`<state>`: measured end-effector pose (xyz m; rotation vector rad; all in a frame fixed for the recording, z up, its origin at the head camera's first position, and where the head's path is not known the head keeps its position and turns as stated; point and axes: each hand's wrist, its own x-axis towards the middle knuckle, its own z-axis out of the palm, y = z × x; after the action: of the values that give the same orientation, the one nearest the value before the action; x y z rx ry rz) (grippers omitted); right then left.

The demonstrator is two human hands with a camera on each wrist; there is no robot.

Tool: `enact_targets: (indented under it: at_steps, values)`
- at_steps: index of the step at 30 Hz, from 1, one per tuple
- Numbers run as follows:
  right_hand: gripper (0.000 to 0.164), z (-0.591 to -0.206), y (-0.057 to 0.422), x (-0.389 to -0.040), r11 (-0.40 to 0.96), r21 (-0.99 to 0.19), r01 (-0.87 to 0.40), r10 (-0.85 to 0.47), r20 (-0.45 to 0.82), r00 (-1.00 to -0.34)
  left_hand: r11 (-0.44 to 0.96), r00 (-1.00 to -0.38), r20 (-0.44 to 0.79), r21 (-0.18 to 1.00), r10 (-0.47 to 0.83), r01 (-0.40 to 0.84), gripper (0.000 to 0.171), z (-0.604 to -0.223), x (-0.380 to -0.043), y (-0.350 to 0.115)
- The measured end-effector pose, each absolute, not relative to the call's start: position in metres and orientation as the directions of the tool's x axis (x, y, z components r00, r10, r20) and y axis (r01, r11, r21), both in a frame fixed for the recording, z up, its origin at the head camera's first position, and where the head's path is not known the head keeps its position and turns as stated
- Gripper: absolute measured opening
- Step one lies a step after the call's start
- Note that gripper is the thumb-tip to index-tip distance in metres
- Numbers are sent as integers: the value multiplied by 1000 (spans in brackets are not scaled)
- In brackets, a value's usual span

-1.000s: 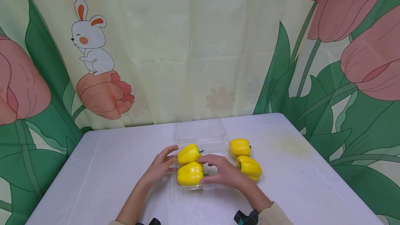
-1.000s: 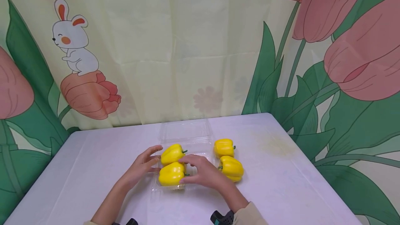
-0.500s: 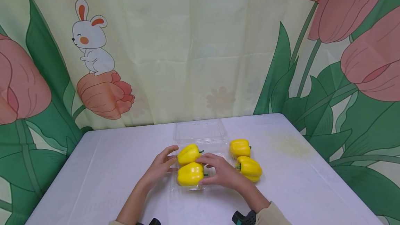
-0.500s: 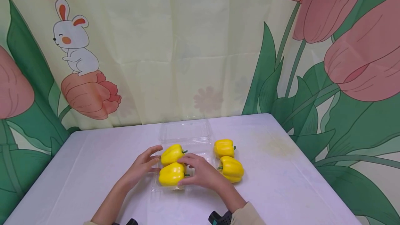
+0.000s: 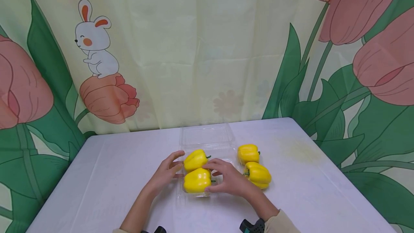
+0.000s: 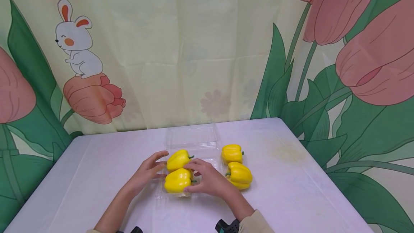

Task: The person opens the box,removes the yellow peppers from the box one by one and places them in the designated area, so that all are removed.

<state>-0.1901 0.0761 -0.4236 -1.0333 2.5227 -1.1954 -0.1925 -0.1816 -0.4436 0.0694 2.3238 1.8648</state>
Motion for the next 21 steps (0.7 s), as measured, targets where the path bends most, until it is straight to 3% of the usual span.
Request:
enact_targets:
  at_steps: [21]
  values:
    - [57,-425,77,-190,379,-759,-529,-632,205,-747,228,-988,-89,972,129,-57,47,-444,-192,-181]
